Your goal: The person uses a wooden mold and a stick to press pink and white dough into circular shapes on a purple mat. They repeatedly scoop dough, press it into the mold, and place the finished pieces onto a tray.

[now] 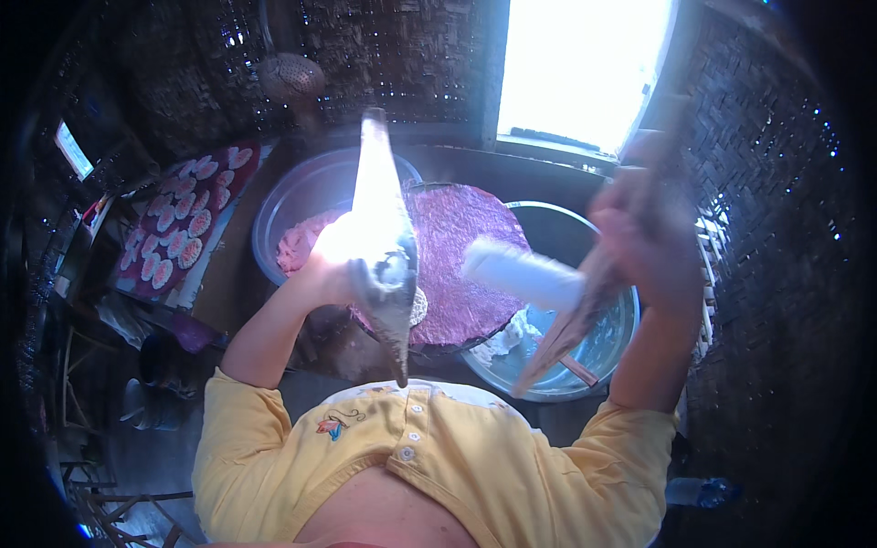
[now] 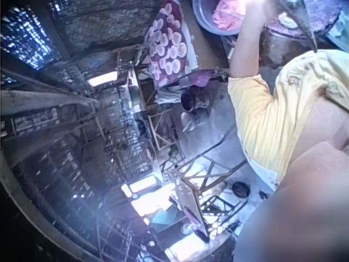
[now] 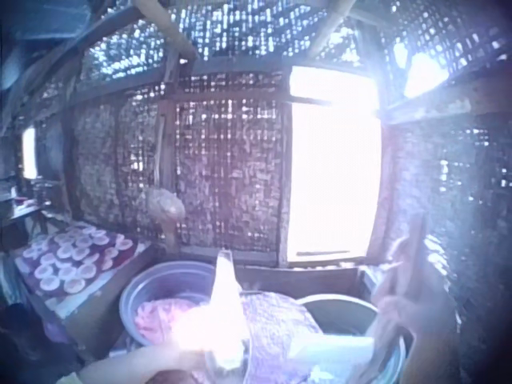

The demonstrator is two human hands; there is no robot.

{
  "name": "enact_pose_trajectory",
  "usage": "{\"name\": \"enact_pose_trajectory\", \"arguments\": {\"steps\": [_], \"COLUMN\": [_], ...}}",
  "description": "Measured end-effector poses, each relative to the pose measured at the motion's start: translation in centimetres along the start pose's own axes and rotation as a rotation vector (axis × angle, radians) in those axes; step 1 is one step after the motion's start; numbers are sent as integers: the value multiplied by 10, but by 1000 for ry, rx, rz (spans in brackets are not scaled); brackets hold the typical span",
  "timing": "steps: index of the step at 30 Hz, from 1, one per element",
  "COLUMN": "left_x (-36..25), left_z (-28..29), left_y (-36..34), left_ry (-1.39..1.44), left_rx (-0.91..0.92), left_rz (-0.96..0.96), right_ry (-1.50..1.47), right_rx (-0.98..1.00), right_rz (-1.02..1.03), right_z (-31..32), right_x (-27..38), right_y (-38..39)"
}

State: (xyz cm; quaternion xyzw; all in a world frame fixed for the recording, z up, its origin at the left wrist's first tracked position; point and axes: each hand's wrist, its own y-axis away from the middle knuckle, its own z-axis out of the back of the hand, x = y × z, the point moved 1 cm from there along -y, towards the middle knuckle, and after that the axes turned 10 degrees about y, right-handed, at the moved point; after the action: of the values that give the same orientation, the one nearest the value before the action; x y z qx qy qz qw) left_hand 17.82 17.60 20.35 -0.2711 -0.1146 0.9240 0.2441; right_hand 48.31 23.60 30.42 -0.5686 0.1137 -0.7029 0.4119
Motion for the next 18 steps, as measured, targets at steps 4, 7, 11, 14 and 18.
{"name": "enact_pose_trajectory", "arguments": {"steps": [4,7,11,14,18], "left_x": [6,-10,-29,-22,-3], "left_z": [-1,-14,-10,5,22], "left_y": [-4,-16,-26,-8,51], "left_ry": [559,1477,1627,1713,1639], "left_rx": [45,-101,-594,-752,-1111], "left_rz": [-47,194,-241,-504,-406], "right_ry": [-256,-377,-642,-187,414], "right_rx": [-702,-917,-579,-320,-15], "right_rz": [321,502,248,320,-325], "right_z": [30,7,-52,-59,-10], "right_x": [-11,-30,-57,-97,-194], "right_y": [10,12,30,43,84]}}
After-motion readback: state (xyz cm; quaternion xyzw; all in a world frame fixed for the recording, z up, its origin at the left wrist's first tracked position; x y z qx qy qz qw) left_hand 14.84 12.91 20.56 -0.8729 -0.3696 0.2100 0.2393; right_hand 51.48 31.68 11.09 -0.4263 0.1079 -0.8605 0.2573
